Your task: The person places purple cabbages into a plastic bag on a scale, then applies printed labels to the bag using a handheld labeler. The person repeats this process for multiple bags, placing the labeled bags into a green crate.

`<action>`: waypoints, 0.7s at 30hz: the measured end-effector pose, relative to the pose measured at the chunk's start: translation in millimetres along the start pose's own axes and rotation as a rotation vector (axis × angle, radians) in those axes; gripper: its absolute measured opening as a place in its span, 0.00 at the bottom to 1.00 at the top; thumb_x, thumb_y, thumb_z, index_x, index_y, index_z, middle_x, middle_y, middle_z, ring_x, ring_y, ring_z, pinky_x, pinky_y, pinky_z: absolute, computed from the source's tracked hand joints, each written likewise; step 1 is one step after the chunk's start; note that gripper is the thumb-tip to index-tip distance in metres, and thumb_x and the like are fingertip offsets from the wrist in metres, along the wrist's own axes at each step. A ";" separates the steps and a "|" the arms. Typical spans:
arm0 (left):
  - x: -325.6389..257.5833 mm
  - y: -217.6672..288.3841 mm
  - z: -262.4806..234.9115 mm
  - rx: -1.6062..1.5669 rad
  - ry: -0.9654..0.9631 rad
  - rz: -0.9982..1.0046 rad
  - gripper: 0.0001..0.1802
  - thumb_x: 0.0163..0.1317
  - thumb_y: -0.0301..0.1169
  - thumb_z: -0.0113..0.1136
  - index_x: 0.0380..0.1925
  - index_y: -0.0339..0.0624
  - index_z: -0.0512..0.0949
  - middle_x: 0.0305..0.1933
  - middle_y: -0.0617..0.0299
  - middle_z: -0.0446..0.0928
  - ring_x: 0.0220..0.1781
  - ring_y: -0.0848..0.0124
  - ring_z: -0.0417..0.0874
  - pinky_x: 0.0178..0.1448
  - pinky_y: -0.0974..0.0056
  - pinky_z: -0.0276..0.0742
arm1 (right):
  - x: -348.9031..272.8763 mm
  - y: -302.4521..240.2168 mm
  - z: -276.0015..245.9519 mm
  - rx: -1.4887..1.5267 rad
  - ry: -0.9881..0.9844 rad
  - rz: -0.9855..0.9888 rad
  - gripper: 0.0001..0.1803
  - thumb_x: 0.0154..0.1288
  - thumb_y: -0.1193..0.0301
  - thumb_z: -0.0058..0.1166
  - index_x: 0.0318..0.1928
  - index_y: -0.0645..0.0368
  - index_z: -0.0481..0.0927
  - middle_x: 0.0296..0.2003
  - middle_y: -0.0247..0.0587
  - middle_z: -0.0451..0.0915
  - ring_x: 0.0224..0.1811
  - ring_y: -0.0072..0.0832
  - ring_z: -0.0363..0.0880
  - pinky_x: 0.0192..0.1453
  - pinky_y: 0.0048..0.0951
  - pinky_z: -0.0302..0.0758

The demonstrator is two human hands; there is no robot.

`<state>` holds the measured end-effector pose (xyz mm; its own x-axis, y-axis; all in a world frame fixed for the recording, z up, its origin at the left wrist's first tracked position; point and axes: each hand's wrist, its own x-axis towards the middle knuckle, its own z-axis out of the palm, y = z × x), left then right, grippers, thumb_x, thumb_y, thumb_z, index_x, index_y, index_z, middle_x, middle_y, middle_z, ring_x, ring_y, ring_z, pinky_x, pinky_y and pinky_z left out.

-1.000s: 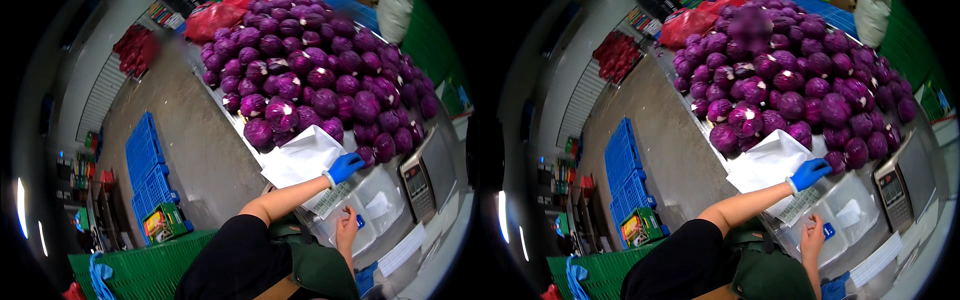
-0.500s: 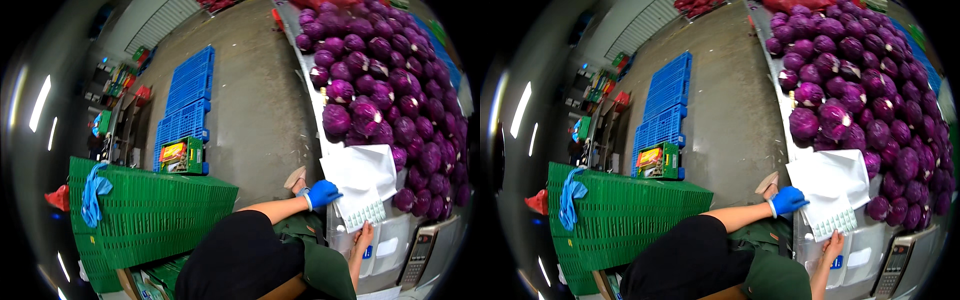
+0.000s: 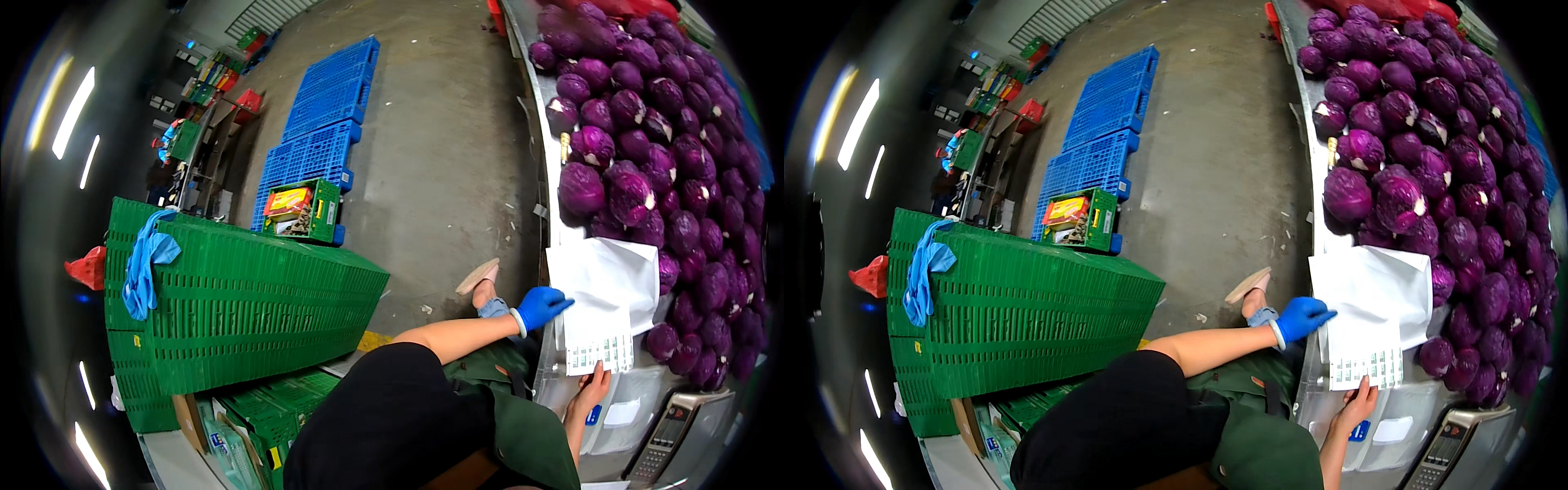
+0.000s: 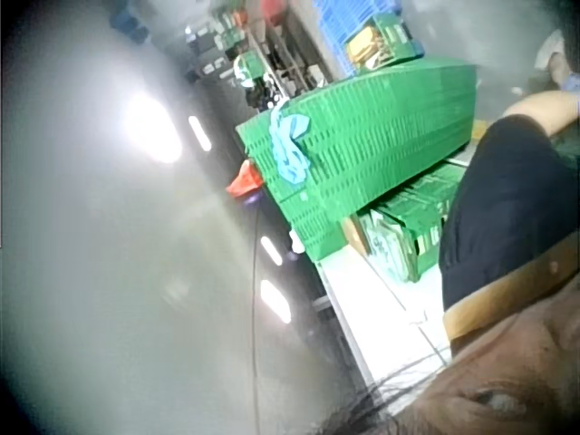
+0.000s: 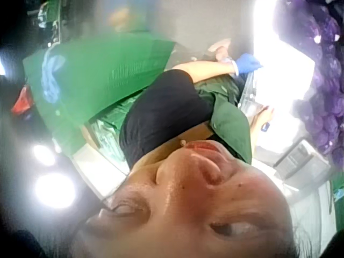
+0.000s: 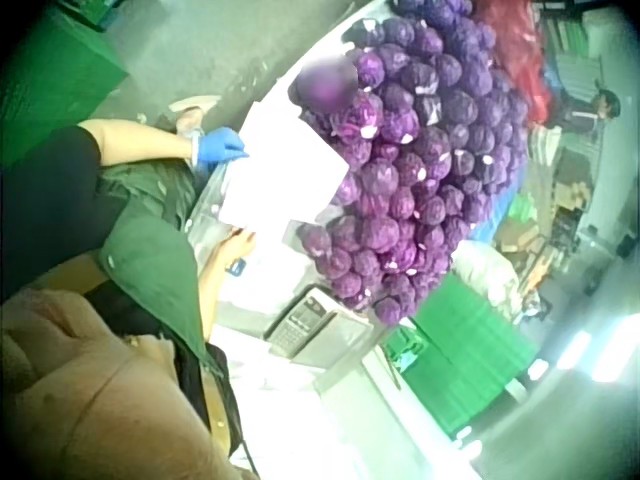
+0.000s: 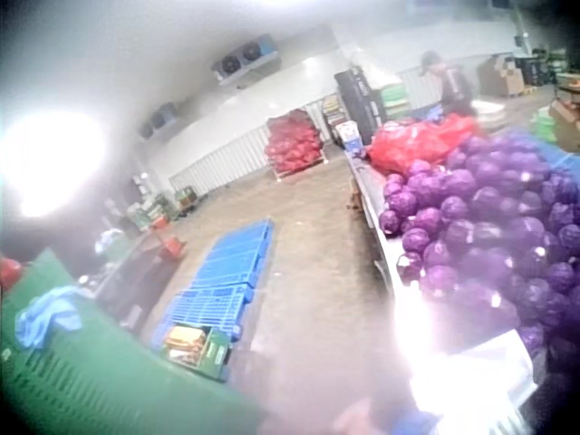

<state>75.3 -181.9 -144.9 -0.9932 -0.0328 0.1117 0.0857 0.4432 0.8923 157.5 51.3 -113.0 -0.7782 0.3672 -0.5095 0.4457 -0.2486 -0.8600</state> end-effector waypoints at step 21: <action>79.6 175.7 16.7 -0.269 -1.075 -0.169 0.13 0.62 0.28 0.62 0.45 0.32 0.78 0.38 0.61 0.80 0.41 0.76 0.77 0.49 0.70 0.73 | -52.9 -115.8 -46.3 -0.334 -0.017 -0.547 0.17 0.61 0.66 0.63 0.46 0.56 0.72 0.27 0.38 0.75 0.27 0.27 0.74 0.33 0.29 0.71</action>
<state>10.0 -91.7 13.5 -0.5343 0.7741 -0.3397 -0.1716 0.2942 0.9402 167.5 102.2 12.1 -0.9378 0.3471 0.0042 0.0936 0.2645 -0.9598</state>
